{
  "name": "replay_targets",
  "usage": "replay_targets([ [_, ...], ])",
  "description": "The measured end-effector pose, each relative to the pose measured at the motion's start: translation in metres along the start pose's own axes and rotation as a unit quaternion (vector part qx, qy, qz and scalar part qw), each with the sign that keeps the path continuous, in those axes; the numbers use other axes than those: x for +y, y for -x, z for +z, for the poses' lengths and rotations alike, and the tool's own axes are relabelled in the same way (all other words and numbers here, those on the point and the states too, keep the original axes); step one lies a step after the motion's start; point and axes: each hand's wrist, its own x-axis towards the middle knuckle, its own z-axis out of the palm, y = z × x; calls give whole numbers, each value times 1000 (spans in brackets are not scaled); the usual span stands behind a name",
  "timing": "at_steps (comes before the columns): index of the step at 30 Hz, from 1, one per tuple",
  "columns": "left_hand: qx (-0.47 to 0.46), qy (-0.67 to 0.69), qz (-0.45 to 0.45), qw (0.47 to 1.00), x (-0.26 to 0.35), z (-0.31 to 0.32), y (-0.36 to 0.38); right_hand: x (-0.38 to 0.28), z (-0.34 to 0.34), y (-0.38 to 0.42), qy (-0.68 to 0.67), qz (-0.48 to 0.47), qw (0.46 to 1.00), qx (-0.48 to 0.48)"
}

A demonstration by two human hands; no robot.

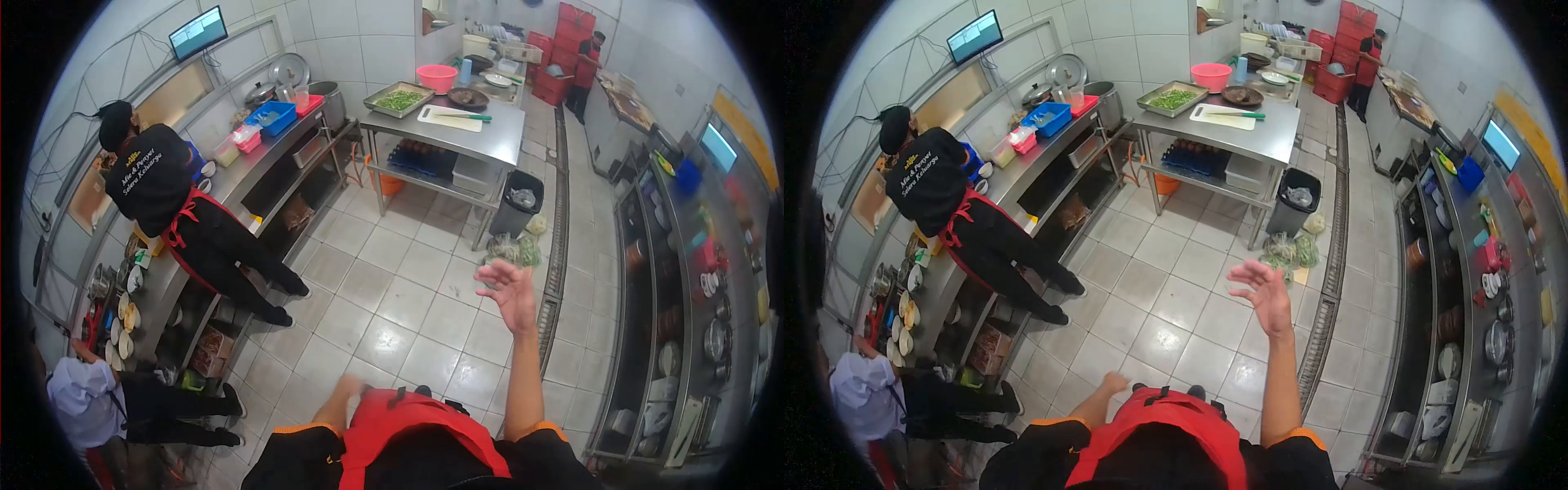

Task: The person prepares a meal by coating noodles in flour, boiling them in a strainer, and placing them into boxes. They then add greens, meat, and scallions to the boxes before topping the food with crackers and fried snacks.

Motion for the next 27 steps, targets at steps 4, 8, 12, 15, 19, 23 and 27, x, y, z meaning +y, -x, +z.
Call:
replay_targets([
  [4,-43,-41,-90,994,-58,105,120,93,-100,47,488,141,831,228],
  [8,107,623,-436,641,-34,169,200,190,-156,194,610,210,705,296],
  [12,98,535,-474,692,24,154,245,340,-328,472,750,414,505,-108],
  [15,94,450,-481,747,50,125,257,310,-293,505,714,475,486,-167],
  [19,55,276,-413,866,8,163,224,304,-298,480,768,336,482,-255],
  [23,147,162,-258,941,-60,115,176,264,-295,363,374,518,730,244],
  [27,196,391,-252,863,-107,56,118,237,-272,274,341,430,767,333],
])
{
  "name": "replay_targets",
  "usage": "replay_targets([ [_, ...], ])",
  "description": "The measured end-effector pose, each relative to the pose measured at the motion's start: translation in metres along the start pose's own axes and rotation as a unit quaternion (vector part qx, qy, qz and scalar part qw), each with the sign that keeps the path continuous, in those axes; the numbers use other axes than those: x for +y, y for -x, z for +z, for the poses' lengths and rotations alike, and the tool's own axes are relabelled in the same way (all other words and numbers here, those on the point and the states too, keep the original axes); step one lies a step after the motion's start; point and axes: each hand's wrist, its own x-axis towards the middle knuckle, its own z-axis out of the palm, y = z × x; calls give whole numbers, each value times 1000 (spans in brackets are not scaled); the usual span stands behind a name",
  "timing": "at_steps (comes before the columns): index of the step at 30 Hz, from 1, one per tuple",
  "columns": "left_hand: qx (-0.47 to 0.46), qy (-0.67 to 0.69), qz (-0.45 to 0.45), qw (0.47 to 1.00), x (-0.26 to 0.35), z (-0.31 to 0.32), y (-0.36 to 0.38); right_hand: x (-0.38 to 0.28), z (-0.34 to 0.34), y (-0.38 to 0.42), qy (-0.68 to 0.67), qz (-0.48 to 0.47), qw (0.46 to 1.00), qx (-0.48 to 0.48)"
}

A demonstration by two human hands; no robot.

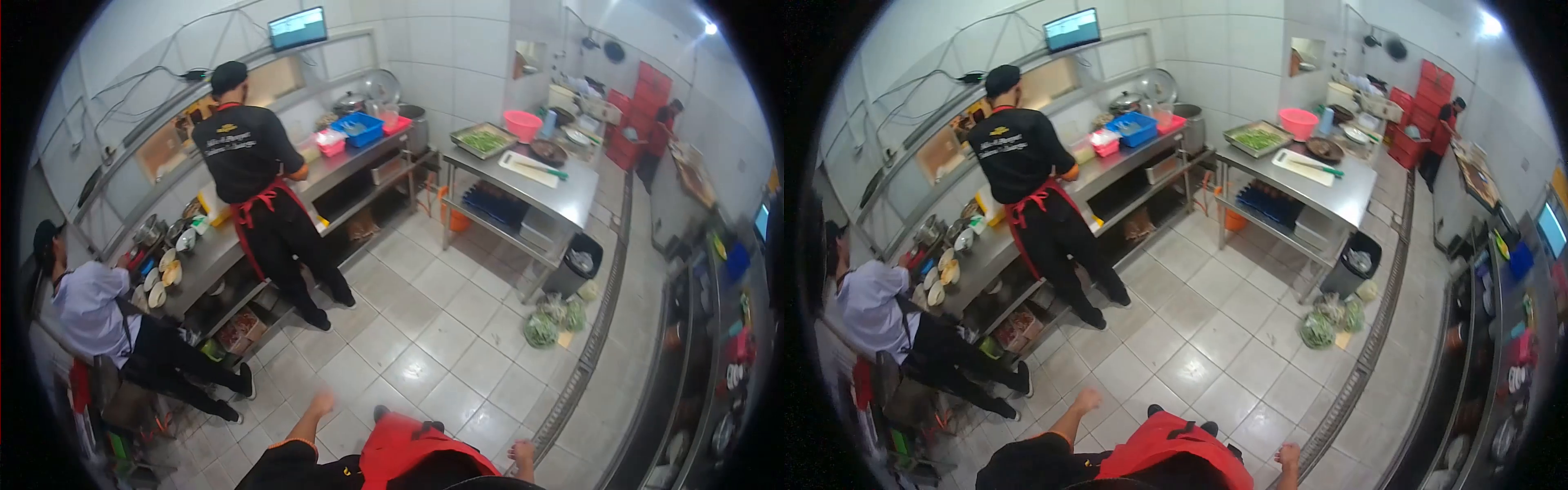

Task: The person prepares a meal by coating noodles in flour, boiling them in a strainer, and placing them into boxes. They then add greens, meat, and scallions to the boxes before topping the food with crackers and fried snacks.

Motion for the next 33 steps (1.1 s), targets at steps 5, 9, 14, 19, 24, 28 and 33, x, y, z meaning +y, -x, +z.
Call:
replay_targets([
  [5,27,32,90,995,63,-14,-11,-49,17,3,-27,-66,997,-25],
  [9,-87,-84,92,988,52,-3,13,-22,34,7,-42,-69,994,-72],
  [14,-168,96,-167,967,11,13,73,37,31,20,179,-92,976,-88],
  [19,-186,127,-238,945,-39,28,105,129,6,-16,552,-153,807,-142],
  [24,-88,209,-292,929,-23,36,118,162,-11,-79,721,-218,632,-183],
  [28,-207,62,-12,976,-71,80,70,37,-10,-68,635,-176,711,-244],
  [33,-141,220,-143,955,-21,55,72,-77,80,-117,162,-44,966,-198],
])
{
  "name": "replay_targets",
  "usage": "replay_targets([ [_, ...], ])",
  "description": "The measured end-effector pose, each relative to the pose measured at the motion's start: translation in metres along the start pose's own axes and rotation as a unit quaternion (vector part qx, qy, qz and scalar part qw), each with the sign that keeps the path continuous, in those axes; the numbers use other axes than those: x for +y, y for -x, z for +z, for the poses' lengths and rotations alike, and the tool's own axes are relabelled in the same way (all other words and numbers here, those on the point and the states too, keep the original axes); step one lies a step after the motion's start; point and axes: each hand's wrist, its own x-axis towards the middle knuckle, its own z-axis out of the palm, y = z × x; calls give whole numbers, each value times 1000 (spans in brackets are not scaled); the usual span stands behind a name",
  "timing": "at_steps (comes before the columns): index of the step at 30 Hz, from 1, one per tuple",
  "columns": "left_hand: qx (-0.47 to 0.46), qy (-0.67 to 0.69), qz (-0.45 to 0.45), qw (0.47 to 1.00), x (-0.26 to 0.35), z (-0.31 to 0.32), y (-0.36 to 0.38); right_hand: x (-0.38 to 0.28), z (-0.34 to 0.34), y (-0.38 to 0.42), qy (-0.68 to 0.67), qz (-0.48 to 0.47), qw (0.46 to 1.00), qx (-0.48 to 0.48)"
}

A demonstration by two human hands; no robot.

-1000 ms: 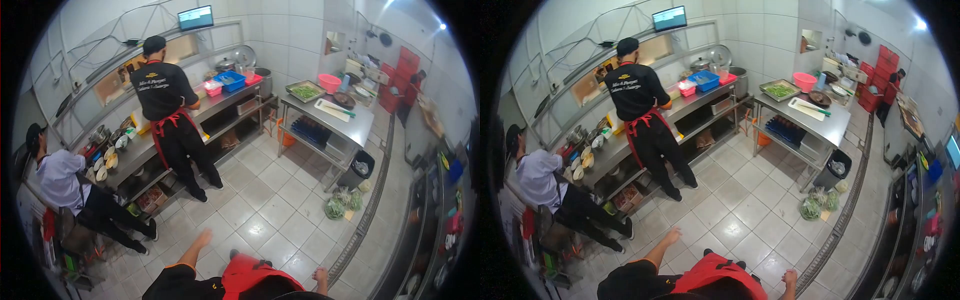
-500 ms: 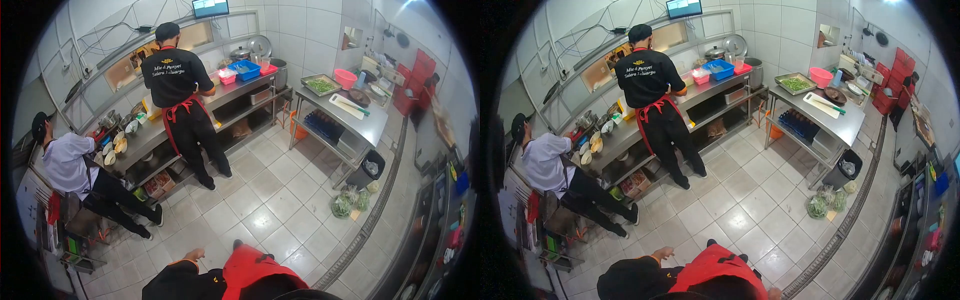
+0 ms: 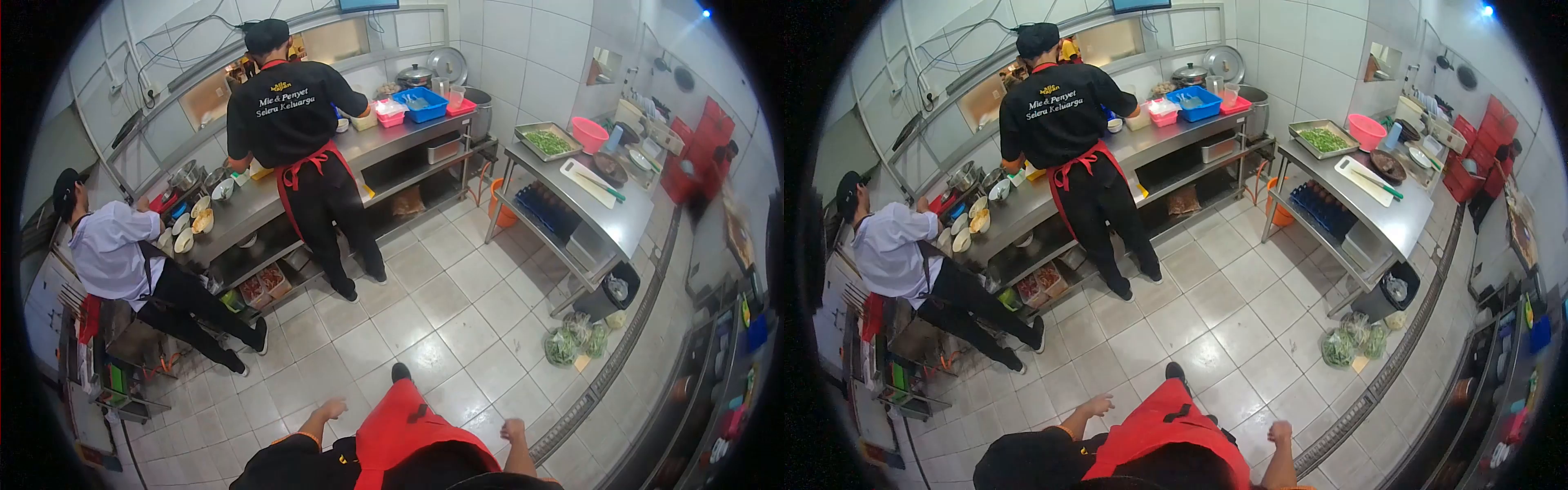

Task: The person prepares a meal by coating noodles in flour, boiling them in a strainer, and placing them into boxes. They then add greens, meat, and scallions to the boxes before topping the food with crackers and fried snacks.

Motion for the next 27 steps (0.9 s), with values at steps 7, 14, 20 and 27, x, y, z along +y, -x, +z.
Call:
replay_targets([
  [7,-27,10,-132,991,0,-24,-22,-221,77,-24,3,-83,996,15],
  [14,8,55,-121,991,86,-79,-99,-286,102,-72,92,-18,995,-43],
  [20,49,56,-48,996,175,-139,-188,-302,86,-101,122,80,989,-7],
  [27,65,-6,110,992,327,-165,-282,-344,86,-144,65,102,993,-1],
])
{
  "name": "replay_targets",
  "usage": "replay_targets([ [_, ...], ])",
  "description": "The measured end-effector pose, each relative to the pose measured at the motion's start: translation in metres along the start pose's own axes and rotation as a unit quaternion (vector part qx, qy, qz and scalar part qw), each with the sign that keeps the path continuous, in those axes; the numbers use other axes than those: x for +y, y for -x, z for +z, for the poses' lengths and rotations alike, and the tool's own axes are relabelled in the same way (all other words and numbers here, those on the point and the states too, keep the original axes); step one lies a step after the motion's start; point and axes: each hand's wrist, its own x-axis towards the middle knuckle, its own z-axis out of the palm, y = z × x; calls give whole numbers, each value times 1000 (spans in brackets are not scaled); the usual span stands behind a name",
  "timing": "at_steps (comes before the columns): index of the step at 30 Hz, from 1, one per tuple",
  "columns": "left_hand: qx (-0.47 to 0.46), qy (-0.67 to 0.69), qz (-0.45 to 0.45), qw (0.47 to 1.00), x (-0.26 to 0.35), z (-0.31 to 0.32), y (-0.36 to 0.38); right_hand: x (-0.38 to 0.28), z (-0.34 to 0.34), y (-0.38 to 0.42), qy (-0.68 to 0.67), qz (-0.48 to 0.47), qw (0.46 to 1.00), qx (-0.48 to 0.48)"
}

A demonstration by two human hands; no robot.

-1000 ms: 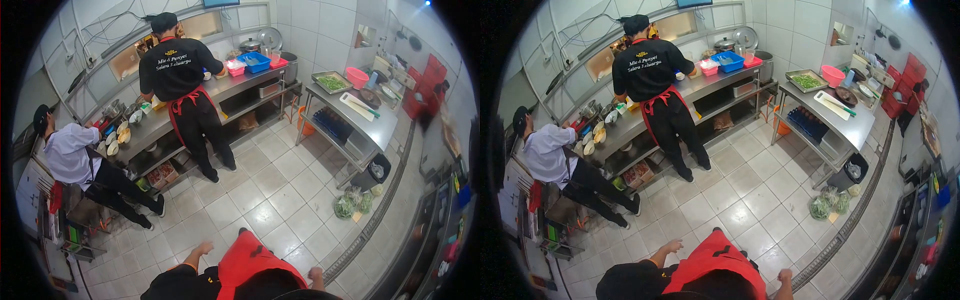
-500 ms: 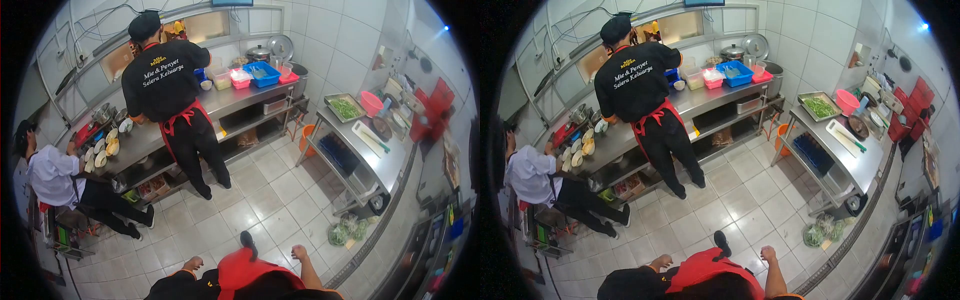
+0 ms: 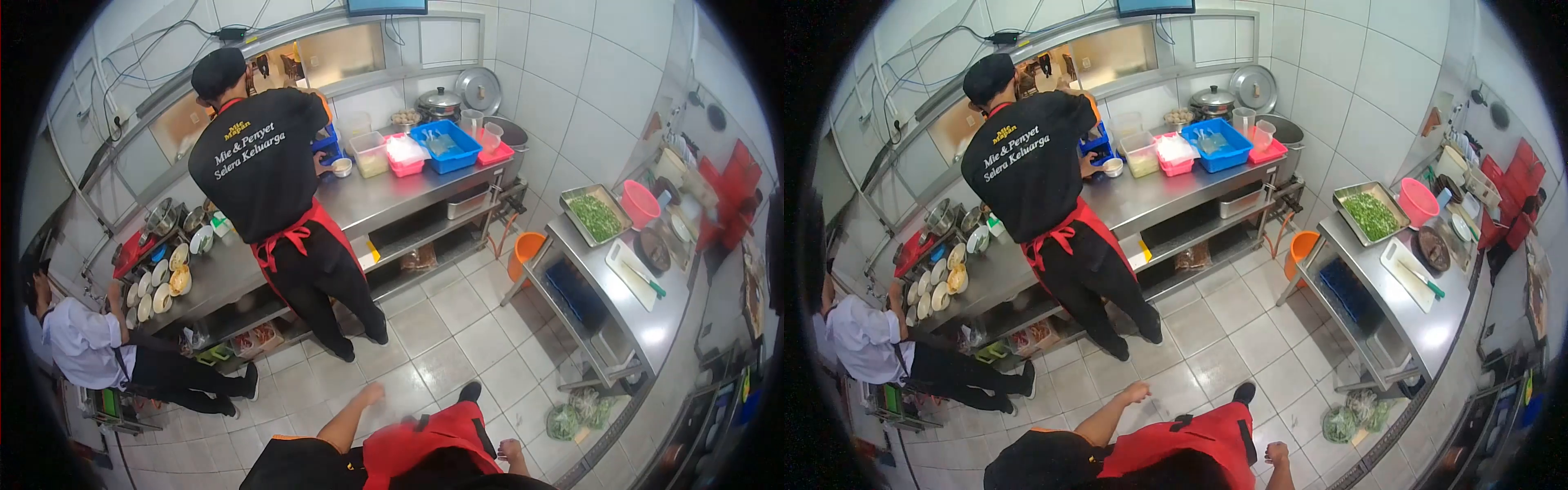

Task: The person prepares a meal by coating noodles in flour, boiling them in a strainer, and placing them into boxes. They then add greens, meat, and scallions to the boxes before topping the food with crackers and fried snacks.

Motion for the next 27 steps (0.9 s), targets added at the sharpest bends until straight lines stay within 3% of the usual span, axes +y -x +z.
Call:
replay_targets([
  [2,-12,40,-22,999,53,0,-32,-16,-3,-23,-16,31,999,38],
  [3,-26,80,-44,995,75,-2,-45,-15,-9,-57,-35,56,998,-7],
  [4,-21,84,-43,995,88,-4,-62,-27,-15,-67,-6,52,999,-15],
  [5,-18,54,-28,998,102,-7,-77,-41,-20,-80,104,3,994,-34],
  [7,-7,31,-15,999,124,-11,-107,-78,-33,-102,413,-166,893,-67],
  [8,16,38,-25,999,127,-15,-119,-100,-41,-110,493,-220,839,-74],
  [10,46,46,-39,997,129,-32,-139,-151,-60,-126,568,-284,769,-74],
  [12,-18,-81,37,996,121,-53,-153,-198,-77,-156,587,-337,735,-46],
  [13,-7,-80,14,997,121,-63,-162,-219,-89,-188,597,-369,712,-22],
  [14,0,-75,-12,997,124,-66,-170,-242,-103,-212,619,-461,636,30],
  [15,35,-66,-71,995,131,-65,-175,-274,-112,-229,520,-386,762,-5],
  [16,68,-60,-133,987,138,-68,-173,-278,-120,-278,513,-511,682,99],
  [17,76,-51,-136,986,147,-68,-169,-310,-126,-283,315,-369,874,0],
  [18,86,-44,-137,986,159,-64,-165,-333,-133,-293,219,-413,884,-1],
  [20,105,41,-158,981,174,-48,-157,-420,-133,-207,-4,-225,974,-40],
  [21,127,119,-166,971,181,-41,-152,-442,-129,-205,3,-218,975,-44],
  [24,155,116,-200,960,192,-13,-135,-477,-117,-206,7,-188,982,-31],
  [25,157,124,-207,958,170,0,-136,-486,-110,-210,24,-177,982,-55],
  [27,111,26,-97,989,110,33,-140,-500,-98,-214,57,-162,982,-82],
])
